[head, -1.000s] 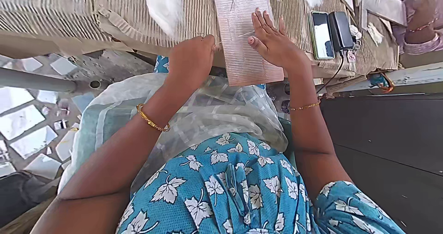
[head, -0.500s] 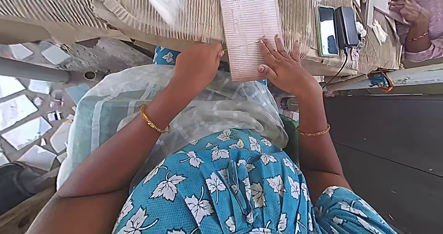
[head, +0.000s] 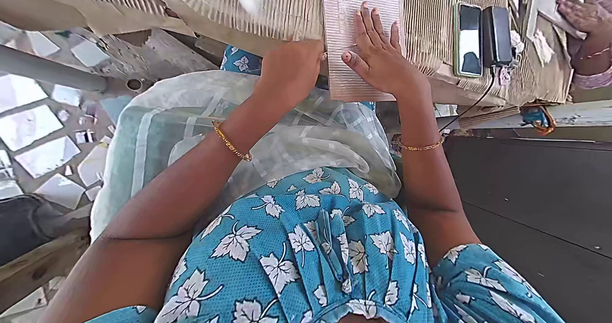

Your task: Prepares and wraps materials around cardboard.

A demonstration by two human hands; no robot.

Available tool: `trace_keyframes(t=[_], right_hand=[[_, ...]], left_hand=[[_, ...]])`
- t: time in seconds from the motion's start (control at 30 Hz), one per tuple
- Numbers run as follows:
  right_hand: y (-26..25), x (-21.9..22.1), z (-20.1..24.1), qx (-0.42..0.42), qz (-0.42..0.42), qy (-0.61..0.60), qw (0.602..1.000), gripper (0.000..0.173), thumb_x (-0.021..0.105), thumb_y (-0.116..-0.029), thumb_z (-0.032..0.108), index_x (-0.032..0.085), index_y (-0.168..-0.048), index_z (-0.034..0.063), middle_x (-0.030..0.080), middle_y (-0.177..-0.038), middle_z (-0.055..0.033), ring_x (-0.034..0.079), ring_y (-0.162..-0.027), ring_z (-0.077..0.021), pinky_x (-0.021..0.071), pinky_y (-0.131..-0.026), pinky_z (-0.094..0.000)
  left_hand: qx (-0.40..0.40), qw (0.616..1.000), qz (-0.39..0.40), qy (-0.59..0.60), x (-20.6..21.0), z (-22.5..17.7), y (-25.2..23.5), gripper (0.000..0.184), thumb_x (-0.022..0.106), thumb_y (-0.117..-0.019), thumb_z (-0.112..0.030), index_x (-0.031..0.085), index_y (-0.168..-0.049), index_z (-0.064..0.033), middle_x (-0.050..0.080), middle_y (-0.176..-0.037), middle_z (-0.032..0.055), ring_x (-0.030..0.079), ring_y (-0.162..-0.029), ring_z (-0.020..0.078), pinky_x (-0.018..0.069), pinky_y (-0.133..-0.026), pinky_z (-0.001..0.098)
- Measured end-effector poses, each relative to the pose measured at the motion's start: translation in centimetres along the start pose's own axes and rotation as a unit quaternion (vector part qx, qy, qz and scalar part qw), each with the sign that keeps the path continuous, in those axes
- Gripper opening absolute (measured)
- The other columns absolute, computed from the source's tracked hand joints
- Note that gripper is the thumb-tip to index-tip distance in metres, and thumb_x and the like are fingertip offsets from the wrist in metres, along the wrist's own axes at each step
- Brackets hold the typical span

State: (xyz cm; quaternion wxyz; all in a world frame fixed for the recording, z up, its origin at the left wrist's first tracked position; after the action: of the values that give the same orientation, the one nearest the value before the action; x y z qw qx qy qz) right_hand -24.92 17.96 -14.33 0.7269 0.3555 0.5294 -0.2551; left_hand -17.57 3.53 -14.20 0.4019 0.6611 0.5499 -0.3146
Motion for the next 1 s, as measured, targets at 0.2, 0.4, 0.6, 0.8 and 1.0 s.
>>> trace_keyframes(t=[0.2,0.4,0.6,0.8,1.0], right_hand=[[5.8,1.2,0.0,-0.023,0.003,0.019,1.000,0.102,0.019,-0.0966,0.078,0.012,-0.165,0.0029,0.010,-0.172,-0.0142,0.007,-0.160,-0.0296,-0.0035,-0.123,-0.0667],[7.2,-0.8,-0.1,-0.046,-0.001,-0.014,0.999,0.097,0.015,-0.0990,0.074,0.014,-0.164,0.0023,0.013,-0.172,-0.0157,0.007,-0.160,-0.0305,-0.0048,-0.122,-0.0688],[-1.7,-3.6,0.0,-0.016,0.010,-0.023,1.000,0.092,0.014,-0.1017,0.071,0.009,-0.165,0.0045,0.008,-0.173,-0.0130,0.001,-0.160,-0.0244,-0.0118,-0.123,-0.0634],[-2.8,-1.1,-0.1,-0.004,0.023,0.009,1.000,0.097,0.018,-0.1002,0.074,0.008,-0.164,0.0019,0.004,-0.173,-0.0141,0.002,-0.160,-0.0275,-0.0076,-0.123,-0.0641],[3.4,0.5,-0.2,-0.031,0.006,0.028,0.999,0.099,0.023,-0.0992,0.074,0.013,-0.164,0.0000,0.011,-0.172,-0.0156,0.008,-0.160,-0.0272,-0.0046,-0.124,-0.0636]], left_hand=[[0.025,0.998,0.045,0.025,0.7,-0.4,1.2,0.035,0.037,-0.1138,-0.024,0.061,-0.112,0.0005,0.066,-0.097,0.0260,0.067,-0.097,0.0469,0.0491,-0.077,0.0645],[0.025,0.999,0.035,-0.006,-0.5,-0.6,1.2,0.035,0.036,-0.1138,-0.024,0.062,-0.114,0.0003,0.067,-0.102,0.0266,0.067,-0.102,0.0485,0.0492,-0.077,0.0659],[-0.013,0.997,-0.030,-0.070,-2.4,-0.2,-2.3,0.034,0.036,-0.1127,-0.021,0.061,-0.115,0.0021,0.066,-0.104,0.0296,0.066,-0.103,0.0508,0.0493,-0.077,0.0660],[-0.026,0.997,-0.011,-0.067,-2.1,-0.6,-2.2,0.035,0.035,-0.1133,-0.023,0.060,-0.118,0.0022,0.066,-0.107,0.0298,0.066,-0.106,0.0506,0.0495,-0.080,0.0649],[0.016,1.000,0.026,0.005,-0.6,-0.7,-0.5,0.033,0.036,-0.1140,-0.024,0.057,-0.115,0.0014,0.065,-0.095,0.0282,0.066,-0.095,0.0512,0.0487,-0.074,0.0672]])
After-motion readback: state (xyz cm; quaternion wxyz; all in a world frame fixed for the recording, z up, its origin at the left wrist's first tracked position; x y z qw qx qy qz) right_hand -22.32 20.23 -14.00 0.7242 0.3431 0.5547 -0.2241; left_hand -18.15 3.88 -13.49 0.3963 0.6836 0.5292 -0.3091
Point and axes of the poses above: each hand's wrist, its own y-axis away from the middle knuckle, its own x-axis out of the palm, z = x × y, the point moved 7 cm from there along -y, towards the middle knuckle
